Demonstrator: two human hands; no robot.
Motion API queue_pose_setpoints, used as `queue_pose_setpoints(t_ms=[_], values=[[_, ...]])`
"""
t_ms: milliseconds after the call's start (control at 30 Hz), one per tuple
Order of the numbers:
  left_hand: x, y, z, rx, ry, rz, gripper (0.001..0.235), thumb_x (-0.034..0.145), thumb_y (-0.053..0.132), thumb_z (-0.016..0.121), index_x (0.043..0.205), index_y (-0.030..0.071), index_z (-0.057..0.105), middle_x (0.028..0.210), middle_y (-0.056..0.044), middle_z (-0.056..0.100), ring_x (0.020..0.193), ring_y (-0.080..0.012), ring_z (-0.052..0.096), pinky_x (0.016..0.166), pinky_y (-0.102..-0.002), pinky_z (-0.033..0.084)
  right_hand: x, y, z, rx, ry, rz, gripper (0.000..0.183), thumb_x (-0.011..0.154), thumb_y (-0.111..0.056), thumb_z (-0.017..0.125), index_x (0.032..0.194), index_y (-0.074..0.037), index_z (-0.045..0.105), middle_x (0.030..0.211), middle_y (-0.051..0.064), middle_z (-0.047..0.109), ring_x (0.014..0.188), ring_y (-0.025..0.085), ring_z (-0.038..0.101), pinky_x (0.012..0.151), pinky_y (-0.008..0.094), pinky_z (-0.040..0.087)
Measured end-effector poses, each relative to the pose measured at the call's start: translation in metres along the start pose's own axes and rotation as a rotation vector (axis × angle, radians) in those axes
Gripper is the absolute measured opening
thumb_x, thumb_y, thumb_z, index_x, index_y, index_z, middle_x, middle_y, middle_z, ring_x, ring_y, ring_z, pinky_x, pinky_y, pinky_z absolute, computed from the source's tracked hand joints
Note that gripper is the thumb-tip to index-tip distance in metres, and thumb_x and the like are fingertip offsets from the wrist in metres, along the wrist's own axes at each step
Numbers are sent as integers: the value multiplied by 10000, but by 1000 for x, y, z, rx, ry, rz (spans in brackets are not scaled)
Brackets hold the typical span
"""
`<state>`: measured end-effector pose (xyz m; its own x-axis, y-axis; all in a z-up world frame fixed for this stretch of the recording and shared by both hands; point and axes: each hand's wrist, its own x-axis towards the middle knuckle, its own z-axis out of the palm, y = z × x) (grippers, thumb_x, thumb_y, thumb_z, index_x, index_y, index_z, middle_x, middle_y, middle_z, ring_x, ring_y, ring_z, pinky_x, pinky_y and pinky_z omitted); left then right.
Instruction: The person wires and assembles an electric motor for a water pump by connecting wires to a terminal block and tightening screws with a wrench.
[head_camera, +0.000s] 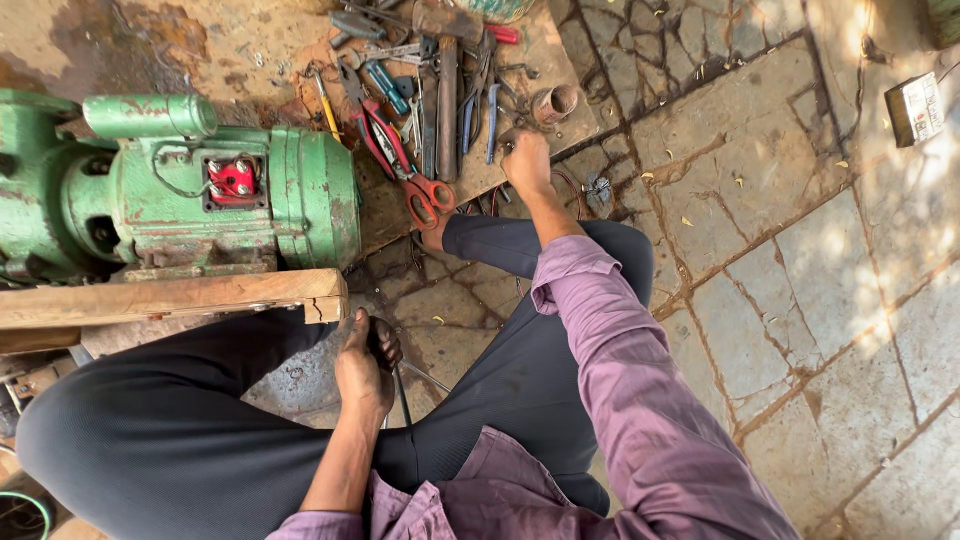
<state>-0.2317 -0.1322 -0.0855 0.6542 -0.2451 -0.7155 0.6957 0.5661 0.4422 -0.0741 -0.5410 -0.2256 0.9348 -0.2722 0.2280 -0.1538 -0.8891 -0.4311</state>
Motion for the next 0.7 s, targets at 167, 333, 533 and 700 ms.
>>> queue_pose_setpoints(t_ms=[167,333,533,700], values=[[-4,3,4,56,-40,44,456,1092,358,455,722,93,489,640,-8,410,564,-130,337,531,-297,269,4,0,-3,-16,-3,0,223,711,1,744,915,-67,805,866,209,751,835,381,728,788,434,566],[-9,5,5,110,-12,66,478,1095,364,482,702,91,476,626,-2,408,565,-138,358,535,-302,282,4,-2,-17,150,-15,188,279,744,-1,764,1012,-73,800,939,160,777,828,266,761,776,351,575],[-13,2,10,84,-19,78,429,1057,370,525,735,86,528,645,-15,485,569,-146,413,539,-299,316,-4,-39,-88,375,199,344,294,732,-81,843,1021,-67,789,939,102,802,831,176,742,761,320,569],[-8,-9,2,177,83,18,197,1020,341,599,891,193,600,695,25,516,609,-118,447,567,-271,365,-126,-128,-148,599,-9,280,114,925,-66,711,1000,-23,784,865,23,805,780,134,749,739,307,605]])
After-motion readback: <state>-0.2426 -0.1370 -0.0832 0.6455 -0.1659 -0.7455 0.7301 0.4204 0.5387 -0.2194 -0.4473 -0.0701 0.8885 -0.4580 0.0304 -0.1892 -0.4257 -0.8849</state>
